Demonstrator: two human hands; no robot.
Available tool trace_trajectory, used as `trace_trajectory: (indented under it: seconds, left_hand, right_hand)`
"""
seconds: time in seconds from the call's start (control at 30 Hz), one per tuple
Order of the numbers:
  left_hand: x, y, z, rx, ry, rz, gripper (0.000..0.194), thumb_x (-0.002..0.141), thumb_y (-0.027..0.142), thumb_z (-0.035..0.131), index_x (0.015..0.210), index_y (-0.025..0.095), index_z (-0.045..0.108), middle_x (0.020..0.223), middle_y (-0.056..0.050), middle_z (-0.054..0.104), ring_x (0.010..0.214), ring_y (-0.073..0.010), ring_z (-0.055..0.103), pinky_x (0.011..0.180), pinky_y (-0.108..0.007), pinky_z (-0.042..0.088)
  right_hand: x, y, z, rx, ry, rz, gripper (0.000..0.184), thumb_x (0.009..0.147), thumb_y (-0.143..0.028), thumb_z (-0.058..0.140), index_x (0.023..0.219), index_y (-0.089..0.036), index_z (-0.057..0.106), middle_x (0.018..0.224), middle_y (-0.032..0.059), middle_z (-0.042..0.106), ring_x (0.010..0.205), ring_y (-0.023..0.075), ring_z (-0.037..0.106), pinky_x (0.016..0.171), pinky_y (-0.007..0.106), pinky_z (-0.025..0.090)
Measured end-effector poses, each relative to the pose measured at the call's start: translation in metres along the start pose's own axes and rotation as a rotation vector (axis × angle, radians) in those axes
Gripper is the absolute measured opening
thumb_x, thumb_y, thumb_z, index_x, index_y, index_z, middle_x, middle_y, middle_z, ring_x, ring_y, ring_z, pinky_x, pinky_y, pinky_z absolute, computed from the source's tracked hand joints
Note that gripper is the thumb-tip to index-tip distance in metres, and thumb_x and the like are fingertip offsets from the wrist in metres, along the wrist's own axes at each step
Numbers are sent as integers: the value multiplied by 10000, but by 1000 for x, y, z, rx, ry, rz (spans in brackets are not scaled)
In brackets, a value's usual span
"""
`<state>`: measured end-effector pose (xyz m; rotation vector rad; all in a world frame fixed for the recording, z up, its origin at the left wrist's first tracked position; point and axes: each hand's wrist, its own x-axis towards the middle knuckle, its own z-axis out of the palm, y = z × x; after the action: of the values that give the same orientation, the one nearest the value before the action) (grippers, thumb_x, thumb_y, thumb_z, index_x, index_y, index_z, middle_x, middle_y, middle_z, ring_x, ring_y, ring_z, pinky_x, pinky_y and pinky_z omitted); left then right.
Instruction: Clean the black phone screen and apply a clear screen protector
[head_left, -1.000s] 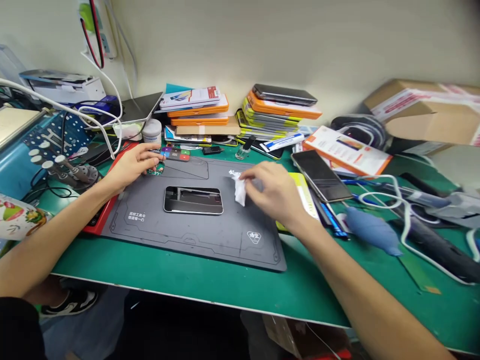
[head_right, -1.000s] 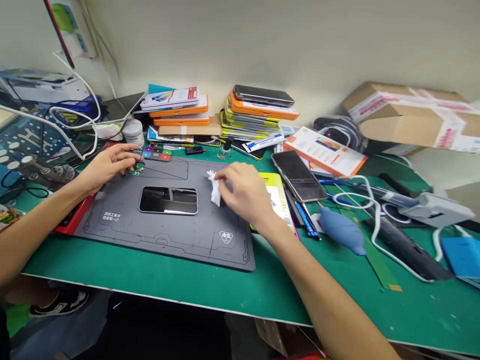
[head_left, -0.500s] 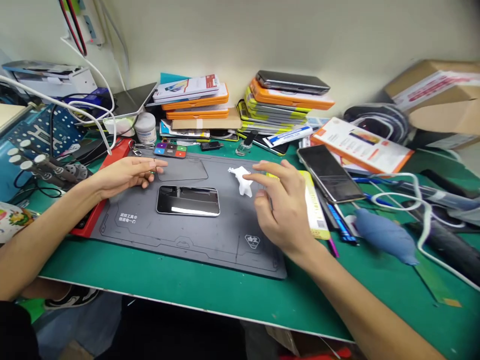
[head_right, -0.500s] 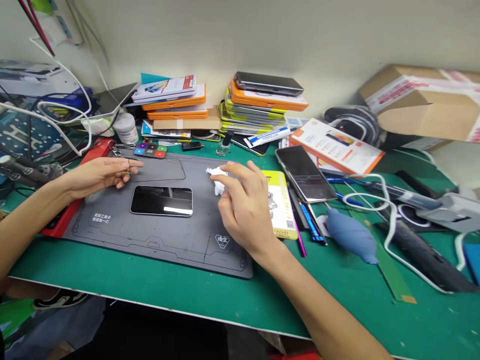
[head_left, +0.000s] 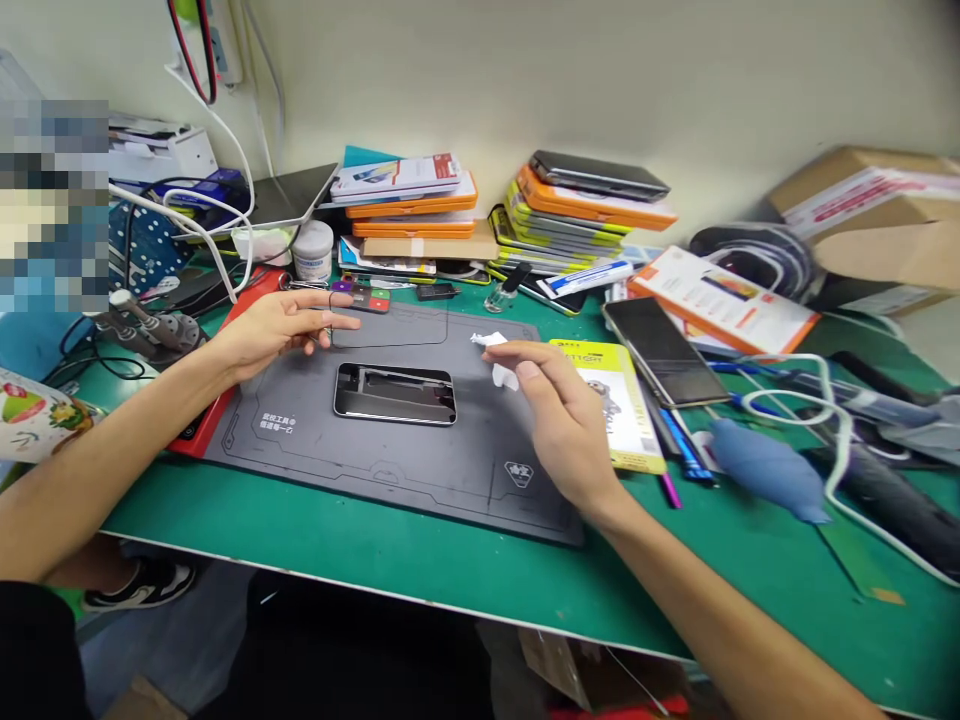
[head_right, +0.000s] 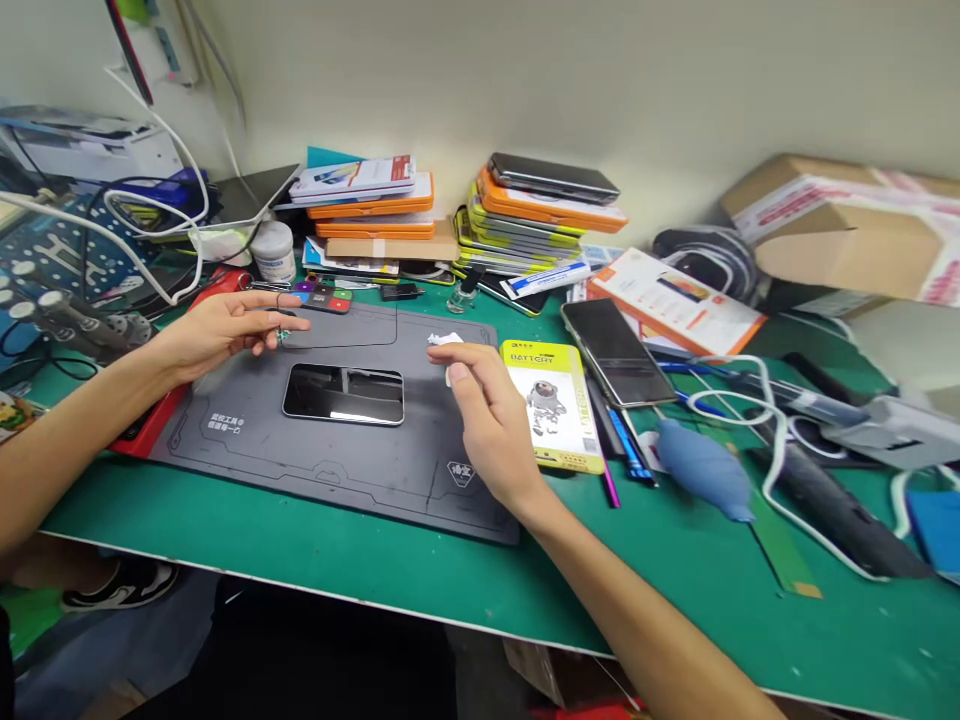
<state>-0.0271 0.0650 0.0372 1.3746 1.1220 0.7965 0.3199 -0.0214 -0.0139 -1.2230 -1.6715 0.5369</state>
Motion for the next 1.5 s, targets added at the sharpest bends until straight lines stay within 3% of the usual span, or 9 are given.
trace_trajectory:
  seconds: [0.23, 0.43, 0.7, 0.9, 1.13, 1.23, 1.33, 1.43, 1.5]
  left_hand:
    - [-4, 4, 3, 25, -7, 79, 405, 938, 416, 877, 1292, 220, 849, 1267, -166, 856, 858, -180, 800, 627, -272, 599]
    - [-8, 7, 6, 128, -8, 145, 439, 920, 483, 878, 1276, 226, 856, 885, -111, 838, 1147, -337, 840, 593, -264, 577]
    - [-21, 16, 20, 287, -5, 277, 354, 986, 452, 820, 1251, 226, 885, 1145, -121, 889, 683, -167, 759, 649, -329, 632]
    - [-22, 17, 22, 300, -1, 366, 250, 971, 315, 764, 1154, 242, 917, 1091, -85, 899, 661, -132, 759, 595, -256, 606]
    - [-23, 14, 26, 284, 105, 490, 234, 969, 247, 748, 1134, 235, 915, 1075, -72, 897, 688, -146, 803, 537, -240, 581]
    - [-22, 12, 25, 273, 123, 508, 208, 981, 276, 771, 1129, 240, 913, 1069, -71, 895, 728, -172, 822, 515, -255, 565]
    - [-18, 10, 22, 271, 192, 522, 208, 1005, 345, 783, 1148, 253, 903, 1107, -71, 894, 648, -148, 776, 493, -275, 564]
    - [-11, 5, 16, 267, 258, 517, 270, 1032, 434, 777, 1225, 270, 872, 1170, -74, 888, 613, -129, 741, 489, -291, 578]
    - [-8, 2, 12, 270, 274, 487, 319, 1042, 481, 766, 1277, 280, 847, 1206, -74, 883, 640, -134, 754, 504, -298, 593]
  right_hand:
    - [6, 10, -1, 353, -163, 215, 589, 1161, -667, 388, 1495, -277, 677, 1442, 147, 791, 1197, 313, 815, 1047, 570, 685]
    - [2, -4, -2, 431, -241, 250, 618, 1114, -739, 512, 1441, -264, 734, 1357, 134, 835, 1116, 295, 824, 979, 529, 700]
    - [1, -10, -3, 513, -276, 267, 650, 1082, -786, 555, 1378, -247, 766, 1228, 114, 868, 988, 261, 826, 845, 447, 680]
    - [2, -10, -6, 454, -309, 273, 660, 1069, -824, 537, 1256, -262, 828, 1198, 109, 873, 953, 247, 806, 786, 415, 644]
    - [1, -8, -7, 429, -344, 294, 630, 1031, -811, 635, 1278, -267, 834, 1230, 100, 871, 784, 187, 713, 607, 348, 490]
    - [0, -10, -5, 456, -355, 290, 620, 1027, -807, 645, 1273, -267, 826, 1246, 98, 869, 782, 191, 716, 615, 356, 503]
    - [-2, -10, -4, 422, -245, 257, 651, 1100, -809, 476, 1321, -287, 797, 1214, 86, 873, 807, 213, 731, 649, 390, 520]
    - [-3, -6, -3, 289, -165, 167, 570, 1132, -750, 472, 1383, -324, 755, 1205, 61, 878, 967, 256, 763, 841, 462, 571]
    - [-3, -2, -3, 232, -197, 130, 522, 1127, -729, 512, 1386, -342, 747, 1198, 48, 882, 1137, 294, 767, 1030, 540, 561]
